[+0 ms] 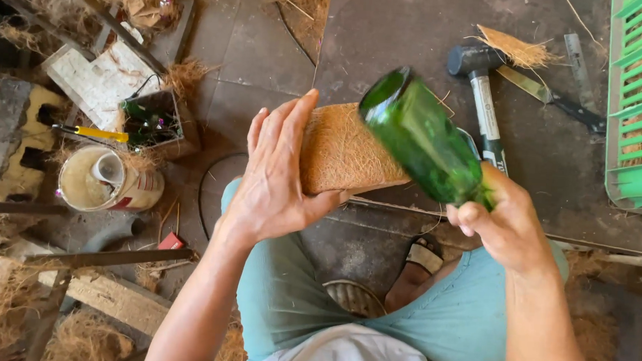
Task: The person uses a green glass bottle to smooth and compact a round piece of coco fiber by repeatedly rolling the bottle over its surface. The person rotates the fiber piece to cover different areas and continues the rolling motion throughout the clip.
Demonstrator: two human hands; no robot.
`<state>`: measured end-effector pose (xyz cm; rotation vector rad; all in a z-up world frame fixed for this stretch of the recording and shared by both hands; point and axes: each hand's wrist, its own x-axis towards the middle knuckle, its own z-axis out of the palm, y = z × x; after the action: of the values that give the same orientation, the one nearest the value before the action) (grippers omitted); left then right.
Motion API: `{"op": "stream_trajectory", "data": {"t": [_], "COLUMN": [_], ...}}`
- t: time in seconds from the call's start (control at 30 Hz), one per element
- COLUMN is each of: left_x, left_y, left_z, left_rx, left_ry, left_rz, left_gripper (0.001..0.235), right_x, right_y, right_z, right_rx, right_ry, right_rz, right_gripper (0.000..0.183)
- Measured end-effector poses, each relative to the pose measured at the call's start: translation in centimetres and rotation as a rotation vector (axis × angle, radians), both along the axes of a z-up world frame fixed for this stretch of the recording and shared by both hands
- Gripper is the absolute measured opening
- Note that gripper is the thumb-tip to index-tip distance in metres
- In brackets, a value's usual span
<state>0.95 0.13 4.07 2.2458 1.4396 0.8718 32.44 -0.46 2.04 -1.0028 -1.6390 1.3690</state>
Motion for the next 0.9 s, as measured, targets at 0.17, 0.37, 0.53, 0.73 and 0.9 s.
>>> {"op": "stream_trajectory", "data": {"t": [0.17, 0.37, 0.53, 0.73, 0.9], "left_x": [0.0, 0.1, -0.4, 0.3, 0.1], "left_y": [0.2, 0.4, 0.2, 0.6, 0.4], "left_z": [0.4, -0.1, -0.7, -1.1, -1.9], "left_rx": [0.061, 0.025, 0.002, 0.045, 0.037], "left_ry": [-0.060, -0.028, -0.035, -0.025, 0.002], "left_rz": [-0.026, -0.012, -0.013, 0.012, 0.019], "left_gripper": [0.103, 0.105, 0.108, 0.110, 0.110], "right_x": [0.0, -0.6, 0.3, -0.2, -0.7], "right_y": [1.2, 1.6, 0.7, 2.2, 1.2], "right_z": [-2.3, -2.0, -1.4, -0.7, 2.1], "right_rx": [0.033, -0.150, 0.031, -0.188, 0.328], "right_ry": [-0.211, 0.000, -0.166, -0.248, -0.404], "right_rz": [-0.097, -0.128, -0.019, -0.287, -0.011], "right_gripper": [0.050, 0.055, 0.055, 0.047, 0.063]}}
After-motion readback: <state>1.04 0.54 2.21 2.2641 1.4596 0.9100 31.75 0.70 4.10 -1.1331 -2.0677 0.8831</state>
